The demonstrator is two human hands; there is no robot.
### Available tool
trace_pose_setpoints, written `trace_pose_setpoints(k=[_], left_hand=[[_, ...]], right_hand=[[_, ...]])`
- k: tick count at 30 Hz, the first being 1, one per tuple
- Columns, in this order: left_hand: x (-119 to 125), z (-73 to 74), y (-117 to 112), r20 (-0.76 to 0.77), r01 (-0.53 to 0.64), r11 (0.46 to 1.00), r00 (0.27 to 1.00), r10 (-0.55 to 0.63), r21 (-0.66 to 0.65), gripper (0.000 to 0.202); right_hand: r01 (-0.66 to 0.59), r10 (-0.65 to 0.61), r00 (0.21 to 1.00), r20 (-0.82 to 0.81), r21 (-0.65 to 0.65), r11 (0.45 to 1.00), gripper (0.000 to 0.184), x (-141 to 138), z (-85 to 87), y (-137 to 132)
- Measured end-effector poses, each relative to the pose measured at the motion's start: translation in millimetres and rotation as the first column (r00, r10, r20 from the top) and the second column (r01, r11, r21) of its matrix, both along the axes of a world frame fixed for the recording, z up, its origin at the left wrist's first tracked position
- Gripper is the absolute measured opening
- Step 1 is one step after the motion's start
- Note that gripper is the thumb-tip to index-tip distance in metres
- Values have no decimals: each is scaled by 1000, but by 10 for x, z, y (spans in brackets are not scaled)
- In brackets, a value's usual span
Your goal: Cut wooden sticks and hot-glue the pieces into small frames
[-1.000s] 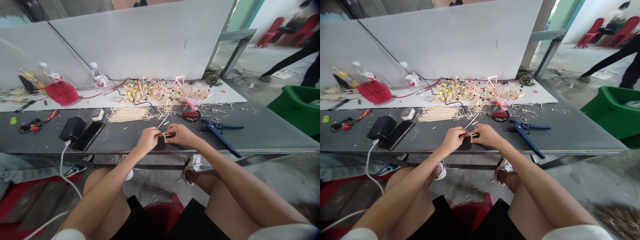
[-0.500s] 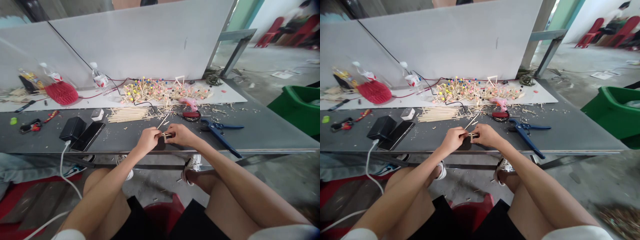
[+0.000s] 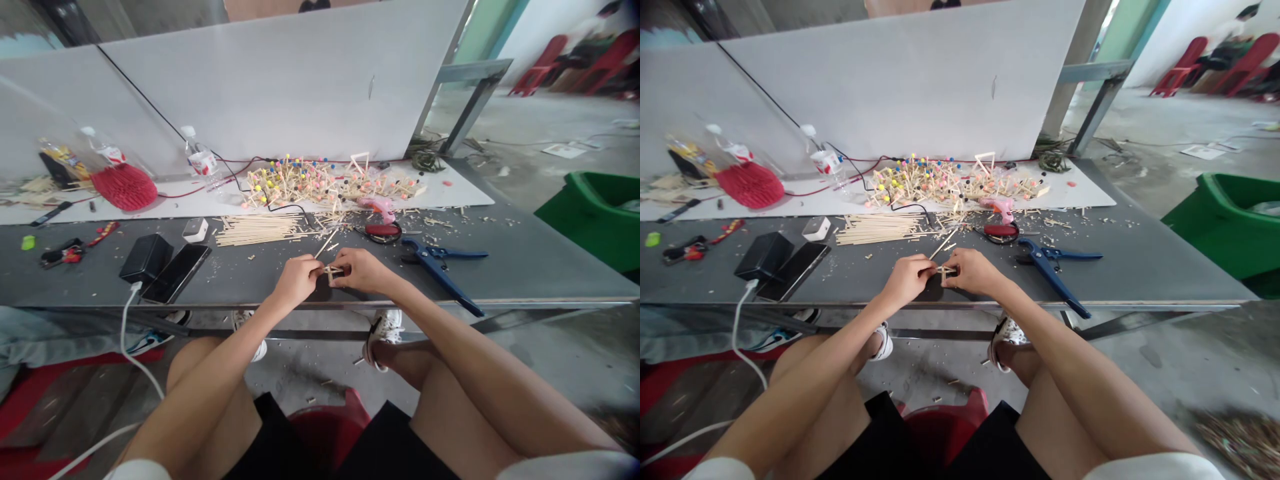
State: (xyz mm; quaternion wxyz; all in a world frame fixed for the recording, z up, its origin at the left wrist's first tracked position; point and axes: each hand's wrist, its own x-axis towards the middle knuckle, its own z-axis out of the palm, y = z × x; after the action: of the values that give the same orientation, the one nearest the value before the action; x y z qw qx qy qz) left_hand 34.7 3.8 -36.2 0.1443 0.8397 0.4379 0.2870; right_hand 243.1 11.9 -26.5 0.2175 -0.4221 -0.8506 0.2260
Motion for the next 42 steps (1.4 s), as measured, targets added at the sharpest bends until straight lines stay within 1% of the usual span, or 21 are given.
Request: trace_pose_setpoints(k=[3,7,11,21,27,34,39,42], left_hand=[[1,2,-2,-3,-1,1000,1000,1,-9,22],[2,-8,-4,-9,-1,1000,1000,1,-5,22],[0,-8,-10,-23,5,1000,1000,-5,-4,20],[17,3,-22,-7,-7,1000,1000,7,-11,20],[15,-22,-9,-18,1,1000,1000,-1,-2,21],[8,3,7,-3,2,1000,1000,-2,-28,20],[1,48,-3,17,-7,997,1000,8,-79,16],[-8,56,-16,18,-7,996,1000,8,-89,17]], right_hand=[[1,-1,1000,9,0,1000,22,-3,26,-18],[9,-9,1000,-1,-31,999,26,-8,54,-34],[44,-45,999,-10,-53,998,30,-17,33,-27],[34,-34,999,-14,-14,999,23,-19,-52,13],[57,-57,998,-10,10,998,25,-28,-74,26],[61,-61,998,11,4,998,25,-34,-67,21],[66,-66,998,19,-11,998,25,-29,-40,11],[62,-61,998,16,-12,998,23,-28,-35,7]])
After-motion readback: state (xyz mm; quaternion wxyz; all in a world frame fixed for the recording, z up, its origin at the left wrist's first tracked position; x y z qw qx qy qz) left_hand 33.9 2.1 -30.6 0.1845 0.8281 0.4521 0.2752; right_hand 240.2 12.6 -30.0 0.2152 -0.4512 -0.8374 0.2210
